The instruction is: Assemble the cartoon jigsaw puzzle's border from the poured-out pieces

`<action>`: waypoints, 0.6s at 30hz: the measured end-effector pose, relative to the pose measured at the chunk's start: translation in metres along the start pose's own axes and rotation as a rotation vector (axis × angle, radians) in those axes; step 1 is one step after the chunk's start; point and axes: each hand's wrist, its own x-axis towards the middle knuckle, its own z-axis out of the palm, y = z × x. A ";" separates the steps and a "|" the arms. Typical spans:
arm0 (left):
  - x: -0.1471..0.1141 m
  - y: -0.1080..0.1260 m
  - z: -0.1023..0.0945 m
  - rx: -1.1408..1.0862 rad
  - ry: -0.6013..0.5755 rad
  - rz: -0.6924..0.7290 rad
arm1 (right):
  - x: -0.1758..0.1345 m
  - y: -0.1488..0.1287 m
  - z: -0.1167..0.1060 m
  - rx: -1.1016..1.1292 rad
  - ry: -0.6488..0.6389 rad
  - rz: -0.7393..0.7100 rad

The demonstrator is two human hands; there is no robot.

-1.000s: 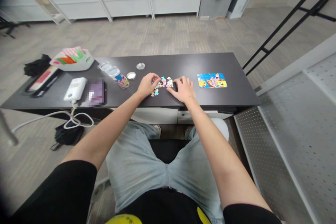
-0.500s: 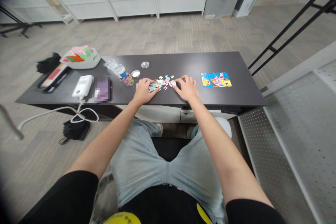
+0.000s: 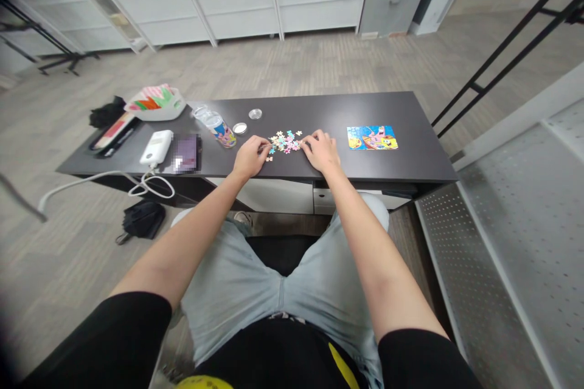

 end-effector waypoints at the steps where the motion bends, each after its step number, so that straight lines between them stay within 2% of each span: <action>1: -0.001 0.000 0.000 -0.003 0.014 -0.009 | 0.001 0.000 -0.001 0.026 0.000 0.012; 9: -0.001 0.001 0.001 -0.034 0.057 -0.039 | 0.005 0.002 -0.005 0.135 0.005 0.040; 18: 0.000 0.005 -0.001 0.000 0.043 -0.042 | 0.005 0.010 -0.004 0.300 0.016 0.042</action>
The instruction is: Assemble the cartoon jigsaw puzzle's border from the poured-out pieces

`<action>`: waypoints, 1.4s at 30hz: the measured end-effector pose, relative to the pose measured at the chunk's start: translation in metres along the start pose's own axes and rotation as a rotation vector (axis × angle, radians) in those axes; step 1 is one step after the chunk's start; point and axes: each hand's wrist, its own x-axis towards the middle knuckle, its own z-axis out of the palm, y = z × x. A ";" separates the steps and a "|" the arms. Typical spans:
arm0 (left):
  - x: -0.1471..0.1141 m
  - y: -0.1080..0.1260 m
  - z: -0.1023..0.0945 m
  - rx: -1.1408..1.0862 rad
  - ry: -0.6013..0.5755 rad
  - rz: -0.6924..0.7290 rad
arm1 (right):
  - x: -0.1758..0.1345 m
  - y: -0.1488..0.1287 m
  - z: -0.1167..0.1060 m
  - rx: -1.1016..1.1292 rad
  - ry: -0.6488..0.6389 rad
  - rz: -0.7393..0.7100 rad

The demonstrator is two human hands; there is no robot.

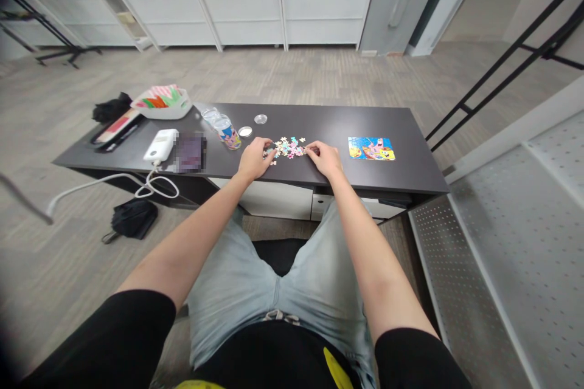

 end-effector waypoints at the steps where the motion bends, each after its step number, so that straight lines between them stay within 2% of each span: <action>1: 0.000 0.001 0.000 0.007 -0.001 0.000 | 0.000 0.000 0.000 0.019 0.005 0.003; 8: 0.000 0.003 0.003 0.024 -0.005 0.023 | 0.005 -0.006 0.000 0.093 -0.005 -0.024; 15: -0.004 0.003 0.000 0.010 -0.013 0.101 | 0.029 -0.039 0.035 0.091 -0.107 -0.177; 18: -0.005 0.003 0.001 0.008 -0.019 0.128 | 0.032 -0.049 0.045 0.024 -0.146 -0.254; 22: -0.003 -0.001 0.004 0.007 -0.027 0.155 | 0.029 -0.053 0.045 -0.082 -0.174 -0.285; 27: -0.002 -0.004 0.007 0.021 -0.020 0.176 | 0.029 -0.049 0.042 -0.036 -0.193 -0.328; 33: -0.004 -0.005 0.012 0.048 0.047 0.195 | 0.043 -0.036 0.042 0.398 -0.328 -0.196; 37: -0.005 -0.006 0.015 0.064 0.086 0.228 | 0.049 -0.033 0.037 0.480 -0.418 -0.140; 42: -0.007 -0.008 0.017 0.095 0.118 0.272 | 0.052 -0.043 0.019 0.535 -0.557 -0.051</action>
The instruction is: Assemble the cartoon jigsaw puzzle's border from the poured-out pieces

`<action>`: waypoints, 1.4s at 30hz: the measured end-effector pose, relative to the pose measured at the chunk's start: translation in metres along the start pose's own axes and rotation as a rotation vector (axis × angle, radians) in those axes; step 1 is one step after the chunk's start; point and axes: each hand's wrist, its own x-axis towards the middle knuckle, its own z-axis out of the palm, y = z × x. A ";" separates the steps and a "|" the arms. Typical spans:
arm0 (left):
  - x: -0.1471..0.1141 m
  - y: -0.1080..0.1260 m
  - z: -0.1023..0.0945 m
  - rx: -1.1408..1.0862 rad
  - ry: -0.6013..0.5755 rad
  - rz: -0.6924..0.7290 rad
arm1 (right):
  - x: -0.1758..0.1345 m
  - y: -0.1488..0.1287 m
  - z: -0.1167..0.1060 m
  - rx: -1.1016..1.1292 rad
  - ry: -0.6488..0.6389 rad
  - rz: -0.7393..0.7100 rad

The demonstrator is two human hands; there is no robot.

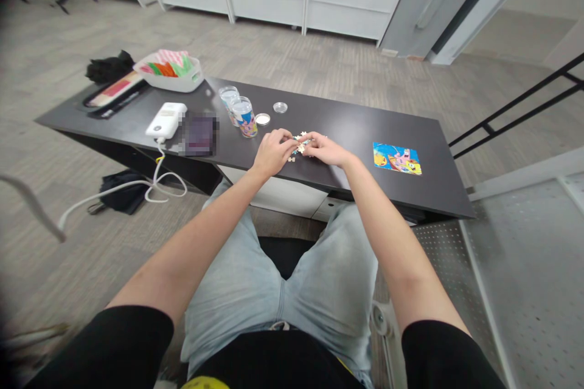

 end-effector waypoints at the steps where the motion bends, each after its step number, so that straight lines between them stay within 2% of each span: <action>1: 0.000 0.000 0.000 0.006 0.003 0.008 | -0.001 -0.005 -0.003 0.017 -0.030 0.028; 7: -0.002 0.001 0.001 0.032 0.018 0.057 | 0.000 -0.029 -0.019 0.054 -0.159 0.216; 11: -0.003 0.002 0.001 0.044 0.031 0.072 | 0.003 -0.032 -0.023 0.089 -0.189 0.268; 16: -0.002 0.002 0.002 0.061 0.026 0.072 | 0.007 -0.033 -0.026 0.043 -0.174 0.264; 22: 0.000 0.005 0.001 0.089 0.001 0.071 | 0.006 -0.034 -0.026 0.171 -0.131 0.249; 31: -0.001 0.009 -0.003 0.109 -0.015 0.028 | 0.007 -0.036 -0.014 0.197 -0.003 0.337; 34: 0.001 0.009 -0.002 0.100 -0.013 -0.004 | 0.005 -0.035 -0.013 0.210 0.031 0.254; 37: 0.002 0.007 0.000 0.079 -0.010 -0.033 | 0.005 -0.029 -0.012 0.142 -0.016 0.130; 40: 0.003 0.004 0.003 0.046 -0.003 -0.068 | 0.009 -0.017 -0.011 -0.038 -0.052 0.086; 42: 0.004 0.003 0.004 0.018 0.010 -0.099 | 0.012 -0.008 -0.011 -0.256 0.043 0.028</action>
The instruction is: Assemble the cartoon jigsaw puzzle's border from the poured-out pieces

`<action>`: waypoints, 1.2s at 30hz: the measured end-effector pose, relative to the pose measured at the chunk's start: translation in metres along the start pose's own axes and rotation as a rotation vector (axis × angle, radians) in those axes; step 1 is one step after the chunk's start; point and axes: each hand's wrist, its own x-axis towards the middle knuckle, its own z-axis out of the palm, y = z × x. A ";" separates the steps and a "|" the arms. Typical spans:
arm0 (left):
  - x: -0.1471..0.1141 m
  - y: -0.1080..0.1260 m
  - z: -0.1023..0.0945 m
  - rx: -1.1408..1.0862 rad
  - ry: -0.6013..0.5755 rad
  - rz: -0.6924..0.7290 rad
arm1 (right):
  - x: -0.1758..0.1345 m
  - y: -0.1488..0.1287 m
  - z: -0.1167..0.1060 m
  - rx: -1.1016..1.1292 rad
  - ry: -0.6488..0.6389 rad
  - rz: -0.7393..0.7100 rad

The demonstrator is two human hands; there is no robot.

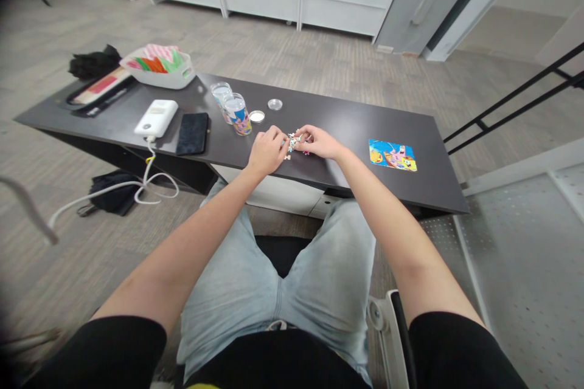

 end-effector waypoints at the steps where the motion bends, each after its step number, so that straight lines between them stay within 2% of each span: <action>1: 0.000 0.000 0.001 -0.016 0.007 -0.017 | 0.000 0.005 0.001 -0.132 0.075 -0.029; 3: 0.000 -0.001 0.002 -0.051 0.024 -0.051 | -0.003 0.015 0.000 -0.372 0.192 -0.074; 5: 0.000 -0.001 0.003 -0.089 0.046 -0.092 | -0.010 0.025 -0.002 -0.508 0.221 -0.089; 11: 0.007 -0.012 0.009 -0.209 0.128 -0.338 | -0.034 0.040 0.005 -0.631 0.176 -0.033; 14: 0.009 -0.021 0.007 -0.289 0.163 -0.475 | -0.030 0.035 0.020 -0.663 0.170 -0.015; 17: 0.009 -0.025 0.003 -0.389 0.183 -0.555 | -0.015 0.028 0.036 -0.673 0.186 -0.040; 22: 0.007 -0.019 -0.001 -0.565 0.181 -0.578 | 0.010 0.022 0.056 -0.668 0.183 -0.042; 27: 0.009 -0.018 0.000 -0.704 0.183 -0.577 | 0.011 0.013 0.058 -0.699 0.163 -0.107; 32: 0.013 -0.024 0.001 -0.671 0.218 -0.579 | 0.004 0.006 0.057 -0.720 0.186 -0.096; 36: 0.007 -0.032 -0.004 -0.548 0.186 -0.522 | 0.005 0.006 0.058 -0.718 0.189 -0.106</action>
